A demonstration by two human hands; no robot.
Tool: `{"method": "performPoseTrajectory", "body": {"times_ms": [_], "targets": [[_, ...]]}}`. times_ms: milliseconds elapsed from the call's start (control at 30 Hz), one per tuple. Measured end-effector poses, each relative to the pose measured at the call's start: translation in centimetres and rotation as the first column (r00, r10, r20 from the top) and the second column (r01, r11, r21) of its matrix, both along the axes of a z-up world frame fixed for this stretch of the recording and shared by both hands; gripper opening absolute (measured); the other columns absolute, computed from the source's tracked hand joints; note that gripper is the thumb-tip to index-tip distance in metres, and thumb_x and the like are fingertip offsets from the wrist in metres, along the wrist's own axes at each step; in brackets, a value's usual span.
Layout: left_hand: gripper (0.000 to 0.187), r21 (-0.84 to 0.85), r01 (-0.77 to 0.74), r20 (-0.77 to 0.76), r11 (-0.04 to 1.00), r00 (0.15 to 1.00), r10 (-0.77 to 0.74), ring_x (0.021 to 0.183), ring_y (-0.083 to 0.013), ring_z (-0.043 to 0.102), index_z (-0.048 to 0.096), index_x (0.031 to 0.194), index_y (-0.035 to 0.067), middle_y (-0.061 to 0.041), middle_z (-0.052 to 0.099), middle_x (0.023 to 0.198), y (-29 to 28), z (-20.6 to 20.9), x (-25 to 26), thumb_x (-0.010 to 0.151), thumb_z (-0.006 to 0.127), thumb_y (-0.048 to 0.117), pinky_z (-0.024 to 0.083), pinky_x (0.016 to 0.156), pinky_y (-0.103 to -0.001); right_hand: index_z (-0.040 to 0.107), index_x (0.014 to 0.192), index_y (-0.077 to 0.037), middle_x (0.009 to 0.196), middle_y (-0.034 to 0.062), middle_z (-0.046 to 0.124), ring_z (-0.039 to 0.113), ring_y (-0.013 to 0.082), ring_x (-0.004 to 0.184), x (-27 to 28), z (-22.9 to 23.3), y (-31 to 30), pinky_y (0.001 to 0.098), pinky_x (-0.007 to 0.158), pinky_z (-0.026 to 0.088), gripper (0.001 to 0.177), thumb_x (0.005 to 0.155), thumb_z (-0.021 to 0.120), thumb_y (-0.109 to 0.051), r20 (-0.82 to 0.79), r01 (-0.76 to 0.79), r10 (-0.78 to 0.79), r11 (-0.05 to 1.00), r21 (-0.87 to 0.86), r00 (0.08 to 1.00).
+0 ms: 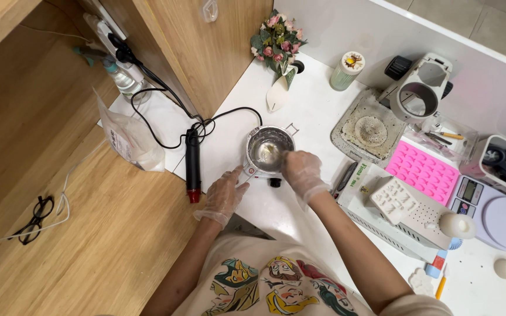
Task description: Melting wax in a pot on a heater and cleaning a silicone mold with a tool.
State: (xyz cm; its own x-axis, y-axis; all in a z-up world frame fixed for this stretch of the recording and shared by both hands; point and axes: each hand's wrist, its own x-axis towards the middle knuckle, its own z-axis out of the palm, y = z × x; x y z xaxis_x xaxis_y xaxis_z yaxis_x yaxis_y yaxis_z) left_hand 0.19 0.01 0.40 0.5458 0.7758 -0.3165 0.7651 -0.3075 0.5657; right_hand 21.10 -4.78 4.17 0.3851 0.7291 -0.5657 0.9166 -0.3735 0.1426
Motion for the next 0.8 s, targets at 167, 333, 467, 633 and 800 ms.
{"method": "performPoseTrajectory", "body": {"times_ms": [167, 333, 467, 633, 800], "targets": [[0.058, -0.016, 0.001, -0.012, 1.0, 1.0, -0.001, 0.103, -0.0284, 0.071, 0.054, 0.144, 0.014, -0.014, 0.07, 0.114, 0.1, -0.3, 0.2, 0.091, 0.071, 0.033, 0.057, 0.089, -0.04, 0.069, 0.114, -0.02, 0.07, 0.0042, 0.061, 0.056, 0.0128, 0.057, -0.8, -0.1, -1.3, 0.03, 0.049, 0.051, 0.025, 0.104, 0.049, -0.032, -0.157, 0.128, -0.112, 0.987, 0.093, 0.981], [0.058, -0.038, -0.002, -0.006, 0.999, 1.0, 0.002, 0.102, -0.029, 0.071, 0.054, 0.145, 0.013, -0.014, 0.071, 0.115, 0.2, 0.6, 0.0, 0.092, 0.07, 0.032, 0.057, 0.09, -0.04, 0.075, 0.107, -0.012, 0.073, 0.0037, 0.06, 0.054, 0.0116, 0.06, -0.4, 0.7, 0.3, 0.0296, 0.054, 0.05, 0.041, 0.111, 0.044, -0.039, -0.129, 0.2, -0.194, 0.979, 0.039, 0.973], [0.056, -0.017, -0.004, -0.012, 1.0, 1.0, 0.004, 0.104, -0.0288, 0.07, 0.056, 0.143, 0.014, -0.014, 0.071, 0.115, 0.3, 0.1, 0.4, 0.092, 0.07, 0.033, 0.056, 0.092, -0.041, 0.072, 0.111, -0.015, 0.073, 0.0038, 0.06, 0.053, 0.0118, 0.061, 0.0, 0.0, -0.4, 0.0302, 0.054, 0.05, 0.038, 0.108, 0.045, -0.042, -0.136, 0.193, -0.19, 0.981, 0.011, 0.972], [0.057, -0.041, -0.011, -0.048, 0.999, 0.999, 0.009, 0.103, -0.0281, 0.071, 0.055, 0.143, 0.014, -0.012, 0.072, 0.115, 0.3, 0.5, 0.1, 0.092, 0.07, 0.034, 0.057, 0.093, -0.04, 0.068, 0.118, -0.012, 0.073, 0.0088, 0.063, 0.055, 0.0138, 0.058, 0.2, -1.3, 0.4, 0.0284, 0.048, 0.053, 0.031, 0.111, 0.043, -0.029, -0.144, 0.172, -0.163, 0.983, 0.057, 0.976], [0.058, 0.012, 0.018, -0.059, 1.0, 0.998, -0.017, 0.104, -0.0302, 0.07, 0.055, 0.143, 0.014, -0.014, 0.07, 0.116, 0.5, -0.1, 0.5, 0.091, 0.07, 0.036, 0.056, 0.09, -0.043, 0.071, 0.114, -0.02, 0.075, 0.0042, 0.061, 0.054, 0.0117, 0.062, -0.1, 0.6, -0.8, 0.0287, 0.053, 0.05, 0.026, 0.106, 0.049, -0.03, -0.153, 0.178, -0.175, 0.984, 0.007, 0.973]]}}
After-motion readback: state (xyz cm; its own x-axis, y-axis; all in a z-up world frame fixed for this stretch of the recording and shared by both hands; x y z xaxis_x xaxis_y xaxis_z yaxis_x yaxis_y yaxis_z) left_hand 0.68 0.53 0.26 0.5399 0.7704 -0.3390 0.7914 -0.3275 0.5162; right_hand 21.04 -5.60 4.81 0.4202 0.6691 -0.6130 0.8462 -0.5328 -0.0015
